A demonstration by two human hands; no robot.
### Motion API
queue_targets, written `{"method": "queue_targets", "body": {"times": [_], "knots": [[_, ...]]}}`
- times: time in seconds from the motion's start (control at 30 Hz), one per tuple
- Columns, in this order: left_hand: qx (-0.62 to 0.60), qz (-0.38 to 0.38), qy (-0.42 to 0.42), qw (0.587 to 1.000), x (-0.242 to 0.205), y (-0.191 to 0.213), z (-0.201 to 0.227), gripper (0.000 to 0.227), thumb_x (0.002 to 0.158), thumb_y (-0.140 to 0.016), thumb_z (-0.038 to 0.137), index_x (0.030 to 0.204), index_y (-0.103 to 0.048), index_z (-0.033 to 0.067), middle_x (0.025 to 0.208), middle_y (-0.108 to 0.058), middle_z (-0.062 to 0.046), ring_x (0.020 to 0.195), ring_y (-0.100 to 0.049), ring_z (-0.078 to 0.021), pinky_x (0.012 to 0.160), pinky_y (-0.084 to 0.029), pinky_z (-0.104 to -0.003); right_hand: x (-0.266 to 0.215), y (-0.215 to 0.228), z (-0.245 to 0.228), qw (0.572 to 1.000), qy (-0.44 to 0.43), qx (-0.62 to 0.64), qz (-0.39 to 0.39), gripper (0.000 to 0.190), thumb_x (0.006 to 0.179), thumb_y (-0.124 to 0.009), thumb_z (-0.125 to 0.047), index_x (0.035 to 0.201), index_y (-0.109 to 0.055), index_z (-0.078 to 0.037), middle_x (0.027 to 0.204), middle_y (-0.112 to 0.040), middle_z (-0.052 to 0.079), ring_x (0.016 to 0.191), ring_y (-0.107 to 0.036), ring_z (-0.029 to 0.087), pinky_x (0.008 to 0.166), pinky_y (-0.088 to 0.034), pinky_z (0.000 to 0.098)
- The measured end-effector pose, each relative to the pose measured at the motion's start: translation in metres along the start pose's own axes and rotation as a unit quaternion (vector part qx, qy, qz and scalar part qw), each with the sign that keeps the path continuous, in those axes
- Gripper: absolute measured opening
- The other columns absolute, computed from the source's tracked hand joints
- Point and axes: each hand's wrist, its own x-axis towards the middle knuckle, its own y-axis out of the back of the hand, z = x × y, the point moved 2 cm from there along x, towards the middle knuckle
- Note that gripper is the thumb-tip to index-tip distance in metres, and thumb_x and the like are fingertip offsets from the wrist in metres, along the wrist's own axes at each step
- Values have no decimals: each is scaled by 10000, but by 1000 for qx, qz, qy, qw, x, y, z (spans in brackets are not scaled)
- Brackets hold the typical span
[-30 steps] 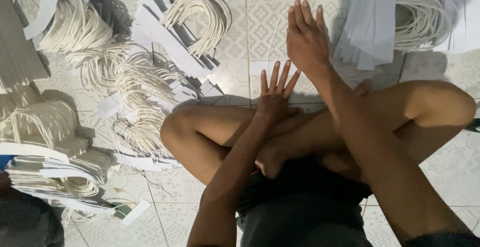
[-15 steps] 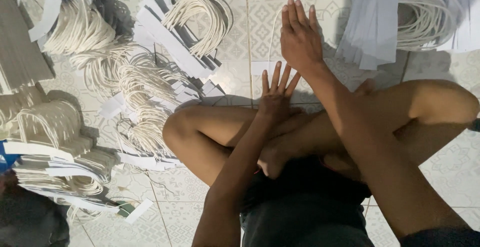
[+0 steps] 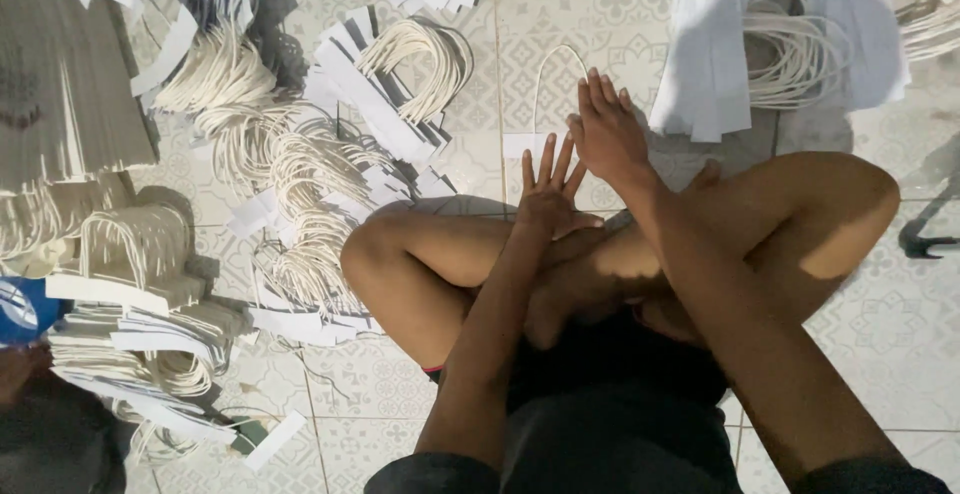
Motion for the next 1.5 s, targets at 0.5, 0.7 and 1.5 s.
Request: {"method": "queue_targets", "body": {"times": [0.5, 0.7, 1.5], "knots": [[62, 83, 29, 994, -15, -6, 7, 1159, 793, -360, 975, 1680, -87, 280, 1714, 234, -54, 1565, 239, -340, 1266, 138, -601, -69, -19, 0, 997, -17, -65, -34, 636, 1142, -304, -426, 1626, -297, -14, 1704, -224, 194, 1560, -246, 356, 1257, -189, 564], [93, 132, 37, 986, -6, -21, 6, 1191, 795, -385, 977, 1679, 28, 294, 1714, 245, -65, 1574, 218, -350, 1269, 108, -604, -71, -25, 6, 996, -21, -79, -39, 627, 1141, -298, -426, 1632, -288, -37, 1709, -228, 168, 1564, -244, 341, 1260, -195, 562], [7, 77, -1, 997, 0, -7, -1, 1204, 817, -464, 947, 1681, 22, 266, 1710, 250, -78, 1562, 249, -357, 1249, 168, -610, -19, 6, 1, 996, -16, -85, 1, 542, 1171, -320, -290, 1594, -385, 42, 1654, -356, 213, 1537, -316, 359, 1256, -137, 571]]}}
